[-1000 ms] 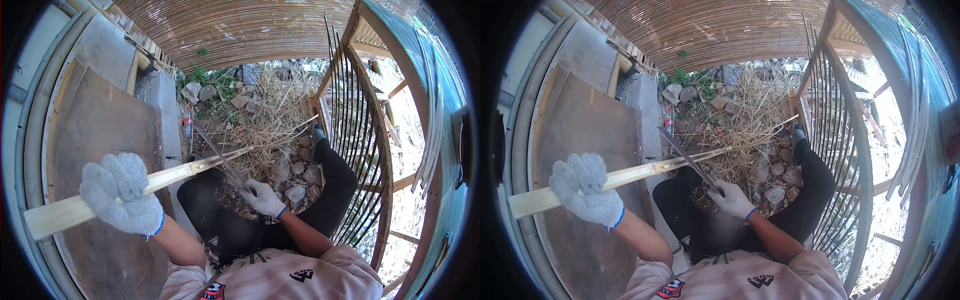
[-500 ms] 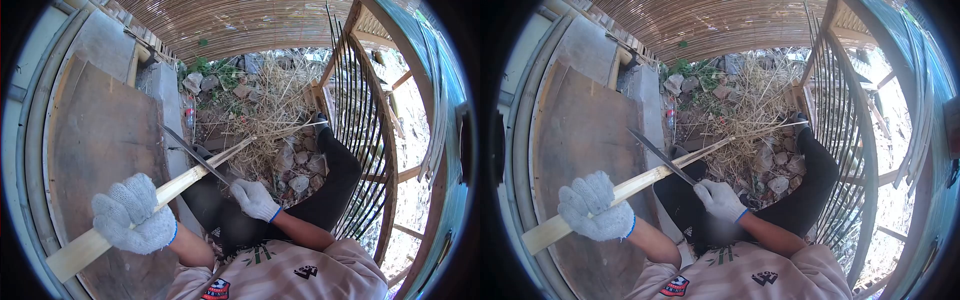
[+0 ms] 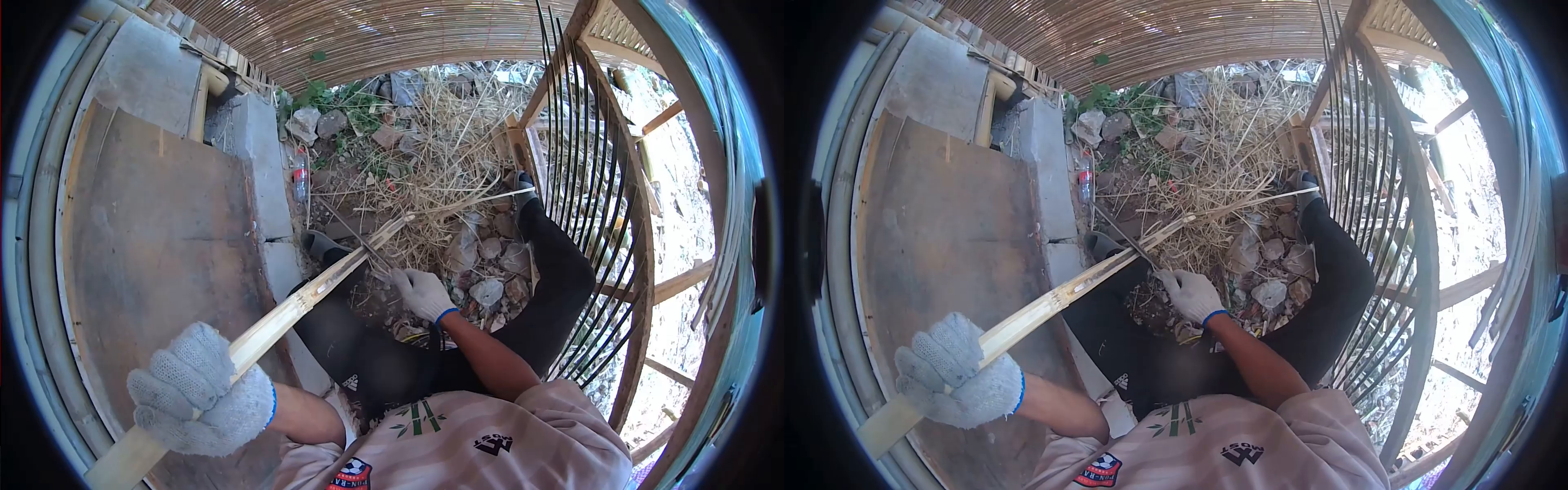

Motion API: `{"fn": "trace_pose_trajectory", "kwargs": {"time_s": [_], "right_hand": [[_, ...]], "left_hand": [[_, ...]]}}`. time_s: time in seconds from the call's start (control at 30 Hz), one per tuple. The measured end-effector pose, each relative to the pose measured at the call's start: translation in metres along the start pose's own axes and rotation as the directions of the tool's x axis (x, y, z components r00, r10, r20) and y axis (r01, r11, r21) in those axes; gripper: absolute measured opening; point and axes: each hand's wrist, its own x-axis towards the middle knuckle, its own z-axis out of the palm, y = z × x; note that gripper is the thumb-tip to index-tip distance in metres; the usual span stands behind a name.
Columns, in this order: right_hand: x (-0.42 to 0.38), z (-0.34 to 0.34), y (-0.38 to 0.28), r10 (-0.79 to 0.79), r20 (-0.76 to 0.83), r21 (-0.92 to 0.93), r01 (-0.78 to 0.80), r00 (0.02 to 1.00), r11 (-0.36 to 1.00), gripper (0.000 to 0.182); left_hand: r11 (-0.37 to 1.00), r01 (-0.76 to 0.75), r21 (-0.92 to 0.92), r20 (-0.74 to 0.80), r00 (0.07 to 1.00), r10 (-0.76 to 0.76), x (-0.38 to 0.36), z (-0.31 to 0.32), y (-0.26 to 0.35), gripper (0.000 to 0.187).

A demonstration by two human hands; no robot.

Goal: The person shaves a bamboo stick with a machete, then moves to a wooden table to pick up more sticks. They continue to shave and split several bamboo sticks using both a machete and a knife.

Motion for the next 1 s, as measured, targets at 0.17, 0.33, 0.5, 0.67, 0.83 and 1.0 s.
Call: {"fn": "trace_pose_trajectory", "kwargs": {"time_s": [0.17, 0.33, 0.5, 0.67, 0.83, 1.0], "right_hand": [[0.025, 0.007, 0.027, 0.101, -0.052, -0.094, -0.106, 0.993, 0.990, 0.068], [0.057, 0.000, 0.077, 0.213, -0.084, -0.145, -0.223, 0.973, 0.964, 0.076], [0.085, -0.001, 0.102, 0.245, -0.069, -0.161, -0.253, 0.967, 0.954, 0.077], [0.109, -0.014, 0.117, 0.357, -0.054, -0.179, -0.360, 0.933, 0.915, 0.078], [0.137, -0.003, 0.159, 0.392, -0.088, -0.181, -0.402, 0.916, 0.898, 0.080], [0.149, -0.040, 0.157, 0.467, 0.163, 0.065, -0.481, 0.869, 0.874, 0.091]], "left_hand": [[0.248, -0.096, 0.964, -0.074, 0.798, 0.598, -0.014, -0.023, -0.015, 0.045], [0.489, -0.335, 0.806, -0.088, 0.749, 0.657, -0.003, -0.020, -0.017, 0.068], [0.780, -0.247, 0.575, -0.011, 0.951, 0.309, 0.027, -0.018, -0.007, 0.054], [0.985, -0.023, 0.172, 0.011, 1.000, 0.021, 0.043, -0.002, -0.008, 0.037], [0.994, 0.103, -0.046, 0.141, 0.985, -0.096, 0.061, 0.023, -0.023, 0.033], [0.947, -0.120, 0.298, -0.312, 0.925, 0.215, 0.051, 0.039, -0.030, 0.036]]}}
